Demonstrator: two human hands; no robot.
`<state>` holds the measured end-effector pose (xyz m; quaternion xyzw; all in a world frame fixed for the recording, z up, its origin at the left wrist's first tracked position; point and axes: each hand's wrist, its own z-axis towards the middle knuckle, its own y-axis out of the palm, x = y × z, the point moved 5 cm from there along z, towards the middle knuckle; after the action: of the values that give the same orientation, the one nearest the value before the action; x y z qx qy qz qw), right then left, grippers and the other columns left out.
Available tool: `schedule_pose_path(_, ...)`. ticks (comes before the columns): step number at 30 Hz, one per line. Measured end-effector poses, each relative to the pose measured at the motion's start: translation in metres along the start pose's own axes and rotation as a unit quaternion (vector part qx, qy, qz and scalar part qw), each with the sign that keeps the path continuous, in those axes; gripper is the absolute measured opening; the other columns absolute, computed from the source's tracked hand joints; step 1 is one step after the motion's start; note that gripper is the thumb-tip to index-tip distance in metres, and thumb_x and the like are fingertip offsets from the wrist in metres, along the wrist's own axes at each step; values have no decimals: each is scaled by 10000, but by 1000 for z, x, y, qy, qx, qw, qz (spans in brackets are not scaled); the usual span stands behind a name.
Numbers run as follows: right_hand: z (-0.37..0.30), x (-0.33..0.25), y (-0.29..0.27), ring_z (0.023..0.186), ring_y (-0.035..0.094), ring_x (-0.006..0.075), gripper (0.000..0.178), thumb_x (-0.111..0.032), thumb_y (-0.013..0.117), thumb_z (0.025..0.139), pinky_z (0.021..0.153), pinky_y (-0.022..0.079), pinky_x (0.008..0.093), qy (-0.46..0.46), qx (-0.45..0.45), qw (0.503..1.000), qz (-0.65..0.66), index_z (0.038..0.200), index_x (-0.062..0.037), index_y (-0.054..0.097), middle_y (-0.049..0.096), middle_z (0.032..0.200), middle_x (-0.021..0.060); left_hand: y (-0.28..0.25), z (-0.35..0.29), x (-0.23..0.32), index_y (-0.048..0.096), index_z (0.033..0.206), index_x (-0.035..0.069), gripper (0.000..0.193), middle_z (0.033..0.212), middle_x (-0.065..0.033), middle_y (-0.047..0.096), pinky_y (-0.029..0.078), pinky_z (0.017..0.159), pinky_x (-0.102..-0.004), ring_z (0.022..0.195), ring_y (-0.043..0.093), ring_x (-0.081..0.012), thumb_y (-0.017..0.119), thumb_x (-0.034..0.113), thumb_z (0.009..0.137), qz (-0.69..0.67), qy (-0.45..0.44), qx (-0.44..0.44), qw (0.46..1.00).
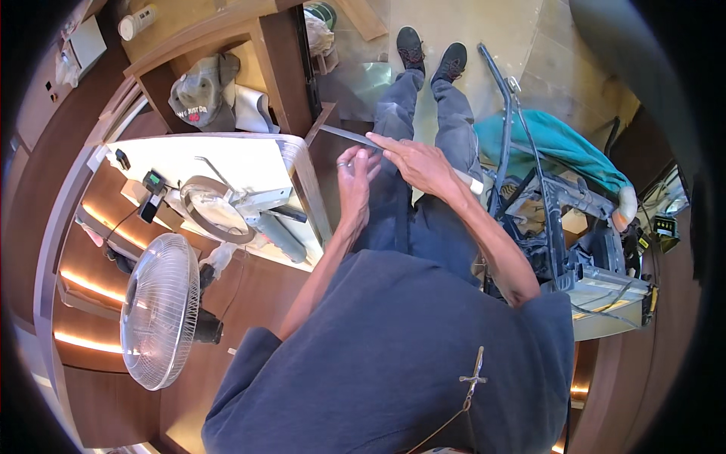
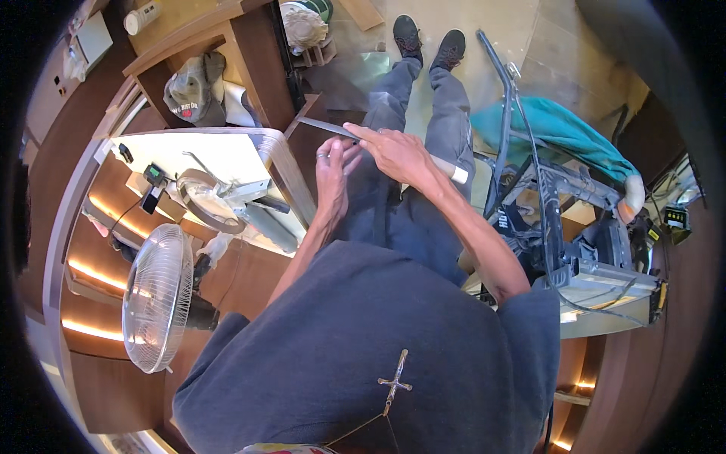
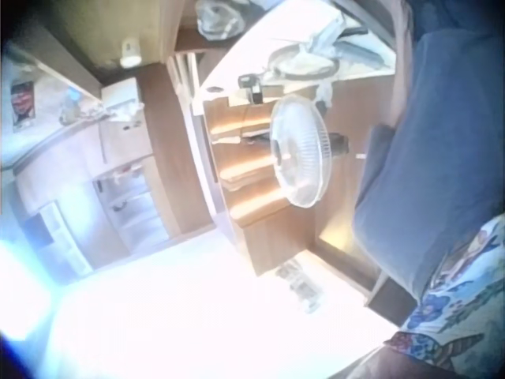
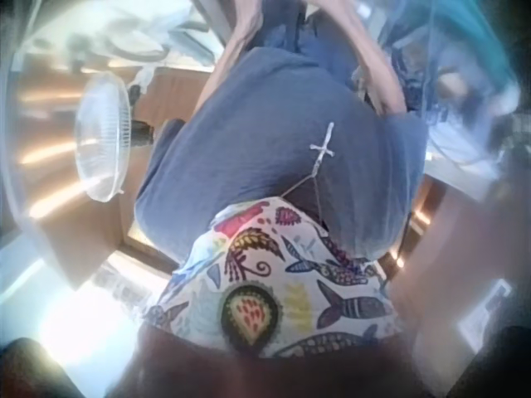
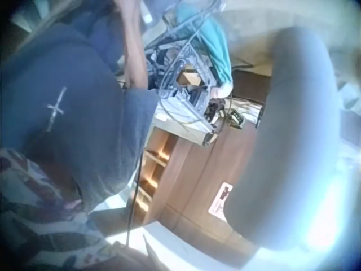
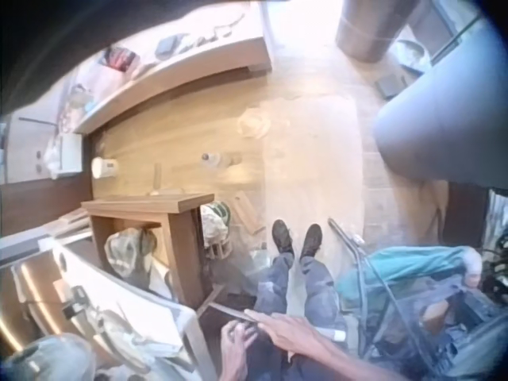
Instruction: The person uses a hammer to tap and secure a wooden cabinet door or panel into place. They repeatedly adjust the alignment and strike the edge of the wood to fit it properly.
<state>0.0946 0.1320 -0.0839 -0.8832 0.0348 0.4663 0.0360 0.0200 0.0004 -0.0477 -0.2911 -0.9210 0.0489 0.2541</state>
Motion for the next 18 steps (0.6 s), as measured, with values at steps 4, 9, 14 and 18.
schedule_pose_path(4, -1, -15, 4, 851, 630, 389, 405, -240, 459, 989, 728, 498, 479, -4, -31, 999, -10, 1386, -319, 475, 659, 888, 170, 10, 9, 5, 374, 1340, 76, 439, 1259, -174, 530, 465, 969, -442, 1162, 562, -293, 447, 371, 1023, -140, 37, -33, 989)
schedule_pose_path(9, 3, -19, 7, 833, 632, 392, 411, -193, 474, 975, 709, 498, 471, -11, -34, 999, 35, 1364, -325, 500, 672, 925, 167, 7, 18, -2, 399, 1242, 62, 359, 1133, -164, 578, 531, 891, -424, 1068, 621, -296, 445, 345, 1026, -209, 37, -42, 976)
schedule_pose_path(14, 7, -26, 6, 787, 633, 403, 449, -155, 504, 947, 654, 505, 481, -4, -34, 998, -44, 1359, -333, 506, 668, 927, 182, 7, 21, 1, 407, 1187, 65, 313, 1083, -157, 589, 551, 863, -426, 1035, 638, -301, 453, 328, 1024, -233, 47, -58, 970)
schedule_pose_path(18, 12, -31, 5, 768, 635, 400, 493, -130, 503, 926, 634, 509, 487, -13, -14, 996, -89, 1371, -341, 489, 656, 913, 189, 5, 28, 2, 424, 1187, 78, 312, 1100, -151, 594, 536, 882, -437, 1056, 627, -305, 465, 337, 1019, -241, 44, -79, 966)
